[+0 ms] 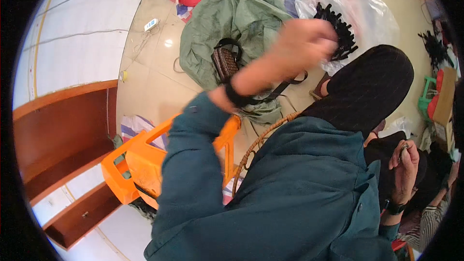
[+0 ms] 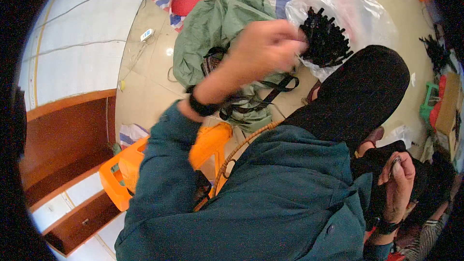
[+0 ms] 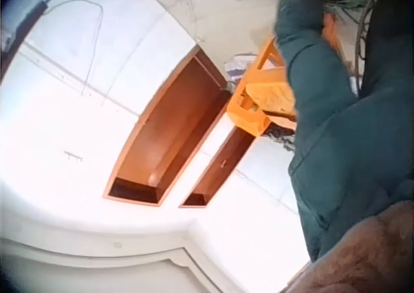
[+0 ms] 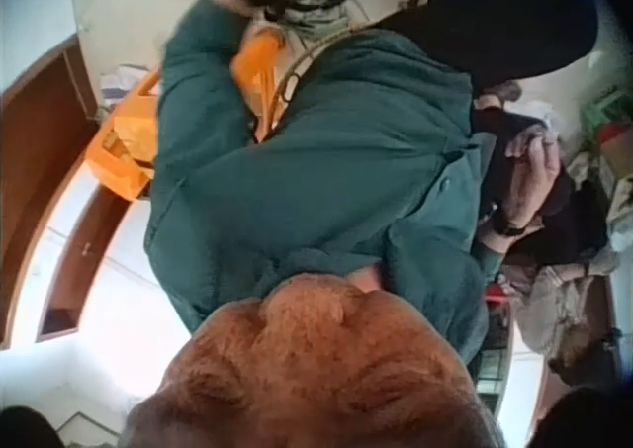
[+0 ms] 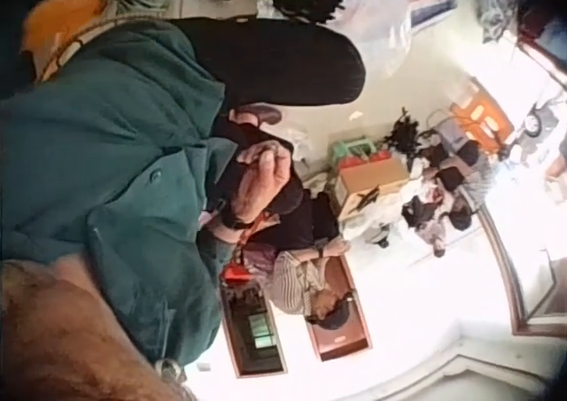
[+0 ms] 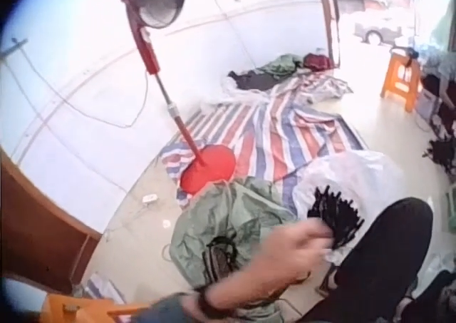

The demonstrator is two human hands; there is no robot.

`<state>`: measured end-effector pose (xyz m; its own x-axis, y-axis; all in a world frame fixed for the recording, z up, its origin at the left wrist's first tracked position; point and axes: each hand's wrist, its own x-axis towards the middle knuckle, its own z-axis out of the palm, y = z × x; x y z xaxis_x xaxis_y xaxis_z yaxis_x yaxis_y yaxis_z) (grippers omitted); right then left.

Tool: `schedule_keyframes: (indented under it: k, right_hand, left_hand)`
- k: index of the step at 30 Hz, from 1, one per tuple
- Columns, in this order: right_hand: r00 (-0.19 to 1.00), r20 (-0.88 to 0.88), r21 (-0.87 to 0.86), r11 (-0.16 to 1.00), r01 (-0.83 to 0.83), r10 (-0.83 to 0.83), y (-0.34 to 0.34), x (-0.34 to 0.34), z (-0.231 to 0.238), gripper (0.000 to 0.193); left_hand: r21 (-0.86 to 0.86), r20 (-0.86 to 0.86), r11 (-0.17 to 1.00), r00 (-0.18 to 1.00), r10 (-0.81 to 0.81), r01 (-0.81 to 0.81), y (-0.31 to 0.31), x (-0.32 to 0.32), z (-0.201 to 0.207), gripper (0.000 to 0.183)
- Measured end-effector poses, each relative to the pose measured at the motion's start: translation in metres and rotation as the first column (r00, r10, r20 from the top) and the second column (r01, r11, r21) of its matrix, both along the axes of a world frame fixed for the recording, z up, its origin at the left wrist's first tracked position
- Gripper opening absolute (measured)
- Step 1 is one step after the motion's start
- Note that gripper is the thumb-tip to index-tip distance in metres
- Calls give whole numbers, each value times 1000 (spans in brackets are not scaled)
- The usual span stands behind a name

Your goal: Manually assembling black shoe straps by threading them through small buckles or connectors.

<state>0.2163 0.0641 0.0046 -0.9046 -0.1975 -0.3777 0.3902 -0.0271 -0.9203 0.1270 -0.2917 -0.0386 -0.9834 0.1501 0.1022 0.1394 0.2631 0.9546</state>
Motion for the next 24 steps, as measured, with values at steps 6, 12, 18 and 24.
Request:
schedule_keyframes:
  k: [6,12,18,24]
  right_hand:
    - [994,93,-18,998,66,-64,20,-2,-29,11]
    - [986,160,6,999,-40,38,33,-9,-44,9]
    - [986,167,25,1000,-2,-2,49,-1,-75,9]
    - [985,159,-19,998,-65,67,26,13,-83,9]
  left_hand:
    - [-95,686,971,693,223,-219,-88,98,-122,11]
    - [-7,855,837,430,289,-548,-57,264,-177,10]
    - [46,846,905,498,189,-422,-48,442,-187,16]
    - [19,854,816,434,288,-578,-20,526,-232,18]
